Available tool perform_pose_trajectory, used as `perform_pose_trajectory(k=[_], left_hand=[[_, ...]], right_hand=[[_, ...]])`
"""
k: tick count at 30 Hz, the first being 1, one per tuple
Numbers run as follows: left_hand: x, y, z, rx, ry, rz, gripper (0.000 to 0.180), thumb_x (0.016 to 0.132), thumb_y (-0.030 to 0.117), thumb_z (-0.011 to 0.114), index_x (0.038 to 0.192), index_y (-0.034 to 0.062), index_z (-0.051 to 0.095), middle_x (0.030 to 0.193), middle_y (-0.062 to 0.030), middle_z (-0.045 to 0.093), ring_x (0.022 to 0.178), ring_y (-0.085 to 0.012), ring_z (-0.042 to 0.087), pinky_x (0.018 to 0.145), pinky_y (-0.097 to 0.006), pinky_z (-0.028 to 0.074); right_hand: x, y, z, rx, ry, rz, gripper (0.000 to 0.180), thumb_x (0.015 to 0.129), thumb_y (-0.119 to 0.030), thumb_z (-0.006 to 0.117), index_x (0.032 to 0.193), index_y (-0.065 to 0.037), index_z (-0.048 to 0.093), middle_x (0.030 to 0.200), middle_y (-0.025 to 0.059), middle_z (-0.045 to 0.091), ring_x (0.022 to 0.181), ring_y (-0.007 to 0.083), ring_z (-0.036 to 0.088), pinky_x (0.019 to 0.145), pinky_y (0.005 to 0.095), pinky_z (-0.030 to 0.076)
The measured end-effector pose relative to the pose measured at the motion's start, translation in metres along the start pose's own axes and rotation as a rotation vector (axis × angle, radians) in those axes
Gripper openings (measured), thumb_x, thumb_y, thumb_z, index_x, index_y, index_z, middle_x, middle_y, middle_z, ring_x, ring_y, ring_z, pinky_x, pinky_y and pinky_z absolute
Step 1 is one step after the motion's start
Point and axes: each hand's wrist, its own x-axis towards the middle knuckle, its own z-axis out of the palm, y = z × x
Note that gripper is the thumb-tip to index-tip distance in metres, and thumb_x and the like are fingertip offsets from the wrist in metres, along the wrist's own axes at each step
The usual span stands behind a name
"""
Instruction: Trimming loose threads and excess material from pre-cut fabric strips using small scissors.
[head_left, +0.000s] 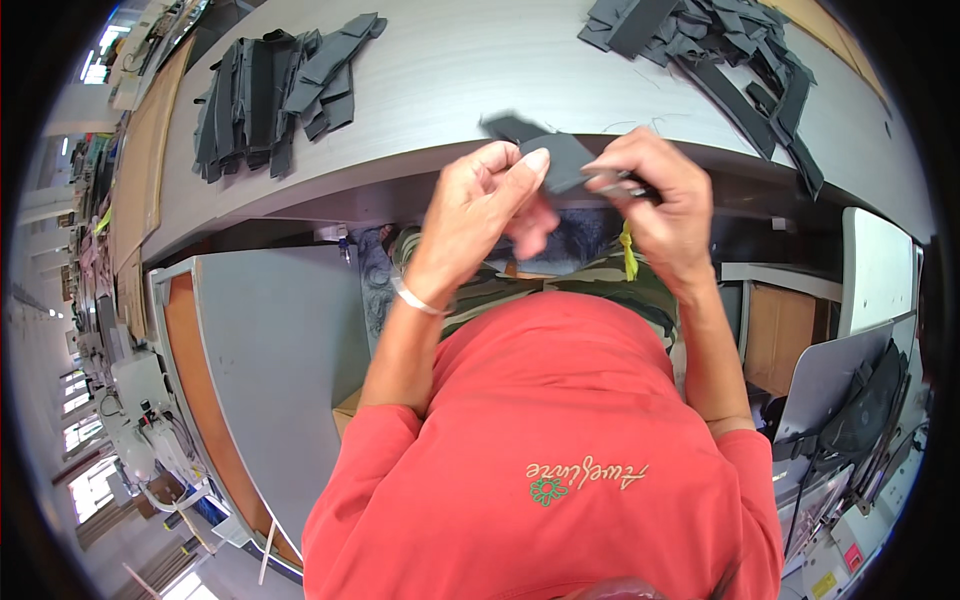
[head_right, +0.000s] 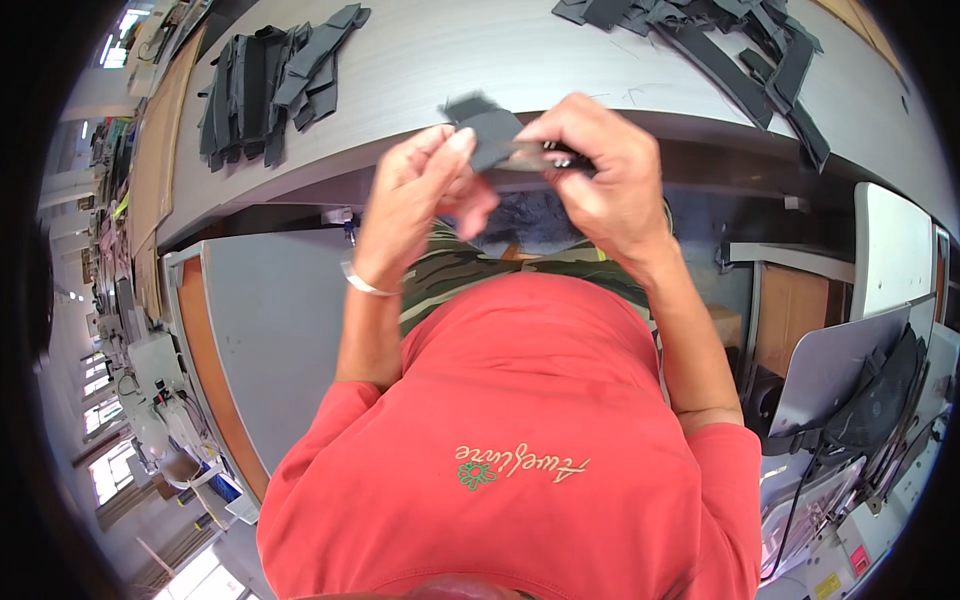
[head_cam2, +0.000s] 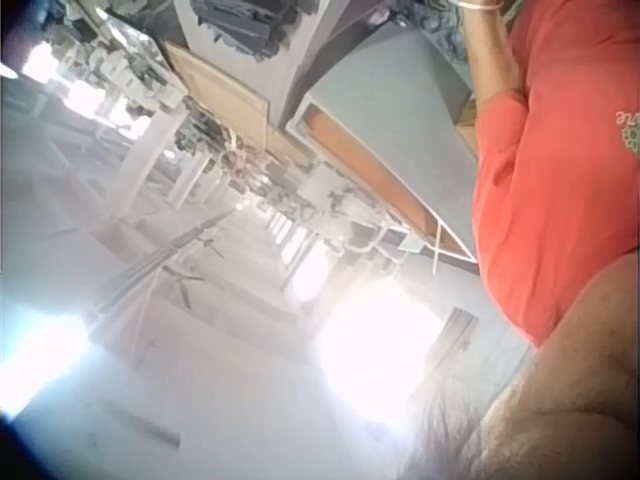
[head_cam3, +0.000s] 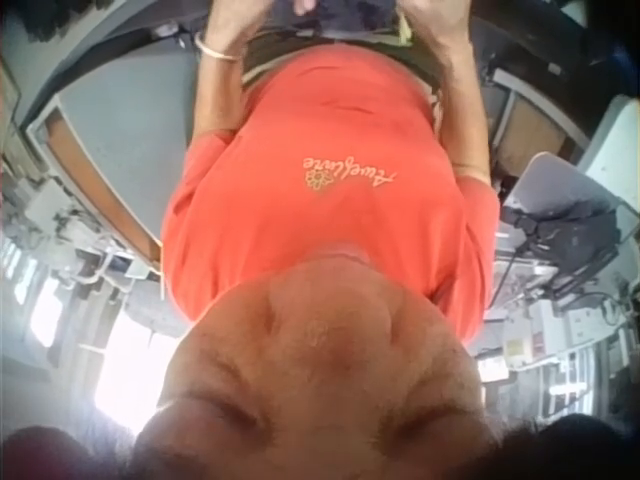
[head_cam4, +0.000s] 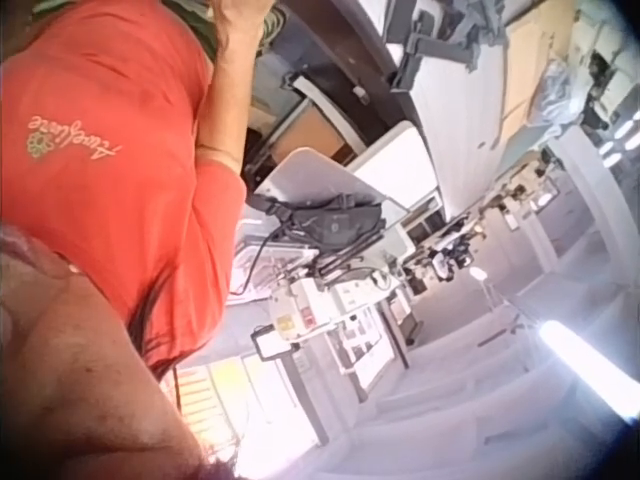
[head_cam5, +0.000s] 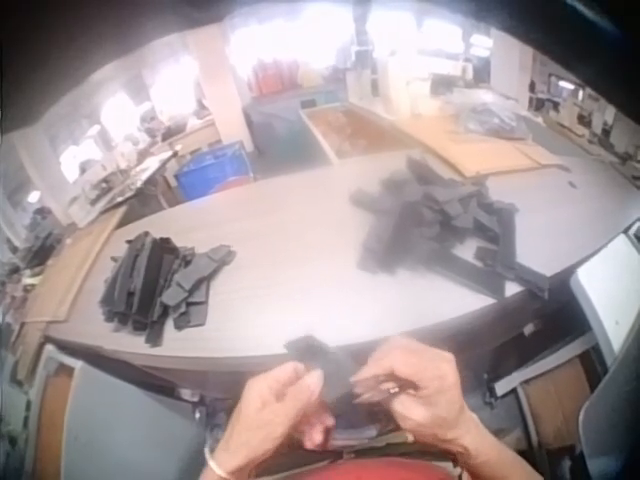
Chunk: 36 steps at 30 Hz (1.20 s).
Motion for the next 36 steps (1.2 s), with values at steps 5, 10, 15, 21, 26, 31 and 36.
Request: perform_pose_trajectory(k=[5,10,15,21,26,31,36], left_hand=[[0.005,0.019,-0.023,0.395,0.244,0.53,0.031,0.093,0.031,0.062,0.106,0.0025,0.064,0.08,0.0019,0.062,0.067,-0.0007,0.049,0.055,-0.015,0.034],[0.014,-0.022,0.002,-0.071,-0.081,0.221,0.037,0.102,0.029,0.042,0.122,-0.0014,0.051,0.1,-0.0143,0.065,0.085,-0.0235,0.068,0.075,-0.032,0.057],[0.024,-0.042,-0.007,-0.3,-0.067,0.111,0.035,0.102,0.025,0.042,0.116,-0.005,0.051,0.1,-0.0211,0.065,0.082,-0.0285,0.069,0.074,-0.035,0.058],[0.028,-0.041,-0.011,-0.369,-0.065,0.098,0.034,0.1,0.018,0.038,0.118,-0.009,0.048,0.103,-0.0253,0.063,0.088,-0.0334,0.067,0.078,-0.042,0.058],[0.029,-0.043,-0.013,-0.432,-0.1,0.07,0.035,0.099,0.016,0.033,0.119,-0.0102,0.045,0.107,-0.0269,0.06,0.091,-0.0369,0.066,0.082,-0.046,0.057],[0.03,-0.044,-0.012,-0.521,-0.121,0.042,0.027,0.095,0.012,0.038,0.115,-0.0062,0.045,0.102,-0.0213,0.061,0.086,-0.0321,0.067,0.078,-0.043,0.058],[0.032,-0.047,-0.016,-0.469,-0.116,0.04,0.034,0.101,0.019,0.035,0.119,-0.0075,0.046,0.107,-0.0216,0.061,0.09,-0.0332,0.066,0.081,-0.046,0.057]], right_hand=[[0.022,-0.029,-0.004,0.092,0.064,0.206,0.007,0.083,-0.004,0.07,0.084,0.001,0.065,0.068,-0.0021,0.059,0.065,0.0034,0.05,0.057,0.0193,0.039],[0.017,0.005,0.015,0.271,-0.032,0.431,0.011,0.085,-0.009,0.069,0.092,0.0,0.069,0.071,-0.0048,0.059,0.066,0.0018,0.048,0.058,0.019,0.039],[0.011,0.017,0.012,0.12,0.088,0.363,0.018,0.084,-0.011,0.069,0.101,-0.006,0.07,0.079,-0.001,0.065,0.068,0.0062,0.054,0.062,0.0219,0.043],[0.007,0.024,0.005,-0.392,0.028,0.015,0.023,0.077,-0.011,0.07,0.1,-0.014,0.072,0.077,0.0014,0.064,0.069,0.0184,0.053,0.068,0.0305,0.041],[0.006,0.03,0.011,-0.488,0.005,-0.057,0.021,0.077,-0.013,0.07,0.098,-0.016,0.072,0.075,-0.0015,0.063,0.066,0.0184,0.051,0.066,0.0308,0.037],[0.014,0.03,0.02,-0.56,-0.032,-0.084,0.017,0.077,-0.014,0.069,0.094,-0.017,0.071,0.072,-0.0021,0.062,0.066,0.0189,0.051,0.065,0.0322,0.036],[0.012,0.037,0.026,-0.422,-0.015,0.053,0.017,0.077,-0.012,0.068,0.094,-0.014,0.071,0.074,0.0002,0.063,0.072,0.019,0.056,0.069,0.0305,0.041]])
